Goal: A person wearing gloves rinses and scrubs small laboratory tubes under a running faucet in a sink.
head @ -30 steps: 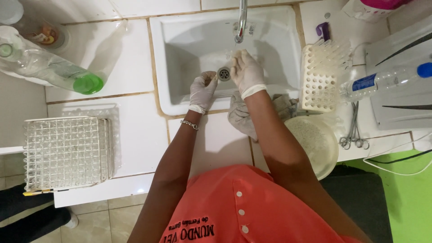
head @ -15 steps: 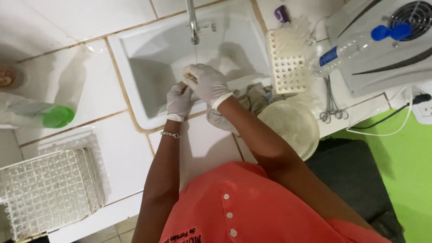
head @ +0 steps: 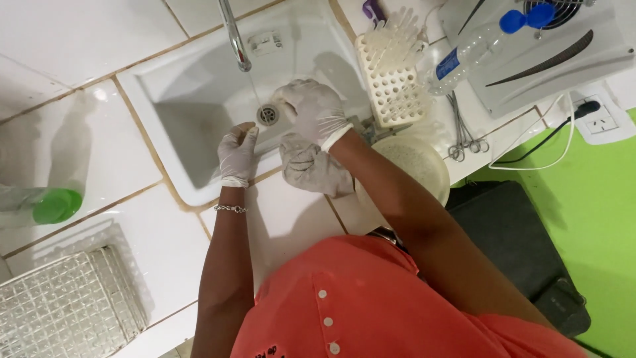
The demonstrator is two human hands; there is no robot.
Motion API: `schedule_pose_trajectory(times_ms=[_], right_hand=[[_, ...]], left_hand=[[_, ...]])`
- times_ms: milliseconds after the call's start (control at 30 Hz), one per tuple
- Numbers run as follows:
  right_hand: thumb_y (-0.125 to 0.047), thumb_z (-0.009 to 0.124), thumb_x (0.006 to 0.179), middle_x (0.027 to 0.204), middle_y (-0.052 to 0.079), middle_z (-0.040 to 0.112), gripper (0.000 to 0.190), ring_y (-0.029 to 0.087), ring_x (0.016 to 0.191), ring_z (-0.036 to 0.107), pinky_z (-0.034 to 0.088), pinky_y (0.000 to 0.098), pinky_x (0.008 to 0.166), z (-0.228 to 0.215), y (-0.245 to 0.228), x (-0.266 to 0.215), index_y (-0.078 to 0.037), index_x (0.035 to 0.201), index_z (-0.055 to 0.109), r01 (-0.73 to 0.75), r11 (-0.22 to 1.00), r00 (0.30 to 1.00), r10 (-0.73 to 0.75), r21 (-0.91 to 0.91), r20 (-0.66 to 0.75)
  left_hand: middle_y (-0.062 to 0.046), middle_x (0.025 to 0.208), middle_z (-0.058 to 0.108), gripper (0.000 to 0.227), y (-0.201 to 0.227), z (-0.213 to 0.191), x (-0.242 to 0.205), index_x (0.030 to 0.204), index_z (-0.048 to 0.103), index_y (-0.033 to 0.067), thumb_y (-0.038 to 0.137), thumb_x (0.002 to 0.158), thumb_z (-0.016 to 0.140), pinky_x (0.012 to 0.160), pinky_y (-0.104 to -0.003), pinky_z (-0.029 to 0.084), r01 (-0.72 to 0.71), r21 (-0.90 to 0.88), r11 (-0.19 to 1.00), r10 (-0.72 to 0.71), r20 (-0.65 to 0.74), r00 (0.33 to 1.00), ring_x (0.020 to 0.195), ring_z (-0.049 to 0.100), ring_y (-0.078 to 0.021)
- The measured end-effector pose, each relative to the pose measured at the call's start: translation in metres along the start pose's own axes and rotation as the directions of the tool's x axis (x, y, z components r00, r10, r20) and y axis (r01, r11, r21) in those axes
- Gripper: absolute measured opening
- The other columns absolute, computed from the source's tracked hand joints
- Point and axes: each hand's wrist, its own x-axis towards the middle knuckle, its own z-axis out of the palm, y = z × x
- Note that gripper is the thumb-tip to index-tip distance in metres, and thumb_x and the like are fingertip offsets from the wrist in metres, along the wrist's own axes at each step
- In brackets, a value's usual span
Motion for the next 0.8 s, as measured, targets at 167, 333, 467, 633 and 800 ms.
schedule_pose_trajectory(times_ms=[167,333,467,633,800], right_hand=[[-0.054,0.052,0.093,0.1,0.0,0.072,0.032,0.029,0.098,0.071,0.056,0.0435,0.086,-0.01,0.04,-0.021,-0.029,0.103,0.068,-0.066,0.997,0.987,0.072,-0.044,0.145],[-0.052,0.047,0.108,0.101,-0.003,0.072,0.036,0.012,0.075,0.062,0.049,0.0307,0.069,-0.132,0.041,-0.021,-0.026,0.122,0.068,-0.468,0.882,0.797,0.449,-0.057,0.404],[-0.034,0.051,0.111,0.108,0.002,0.074,0.027,0.02,0.079,0.067,0.054,0.0361,0.065,-0.143,0.094,-0.034,-0.021,0.125,0.07,-0.48,0.876,0.833,0.471,-0.042,0.29],[-0.035,0.055,0.106,0.109,-0.005,0.075,0.025,0.023,0.084,0.068,0.051,0.0396,0.062,-0.131,0.138,-0.043,-0.033,0.122,0.074,-0.521,0.848,0.815,0.528,-0.095,0.238],[-0.044,0.055,0.103,0.112,-0.008,0.075,0.027,0.021,0.088,0.069,0.051,0.0399,0.065,-0.113,0.151,-0.045,-0.037,0.12,0.075,-0.529,0.843,0.827,0.538,-0.095,0.165]], left_hand=[[-0.005,0.096,0.073,0.02,0.002,-0.001,-0.001,0.115,0.078,0.0197,0.027,0.097,0.077,0.083,-0.031,0.055,-0.002,0.019,1.0,0.002,0.0,1.0,0.091,0.065,-0.0148],[0.001,0.103,0.074,0.021,-0.006,-0.002,-0.006,0.113,0.074,0.0113,0.023,0.096,0.072,0.089,-0.023,0.055,-0.144,-0.11,0.983,0.145,-0.001,0.989,0.094,0.066,-0.0088],[0.0,0.103,0.074,0.02,0.002,-0.003,-0.009,0.113,0.074,0.0119,0.023,0.097,0.07,0.088,-0.023,0.055,-0.12,-0.091,0.989,0.121,0.006,0.993,0.094,0.066,-0.0095],[0.0,0.102,0.074,0.015,-0.01,0.0,-0.003,0.11,0.074,0.0118,0.018,0.096,0.073,0.091,-0.023,0.055,-0.136,-0.179,0.974,0.137,-0.003,0.991,0.095,0.067,-0.009],[0.002,0.098,0.073,0.016,-0.008,0.0,-0.005,0.111,0.074,0.0121,0.019,0.097,0.072,0.085,-0.022,0.054,-0.12,-0.162,0.979,0.121,-0.006,0.993,0.089,0.063,-0.0064]])
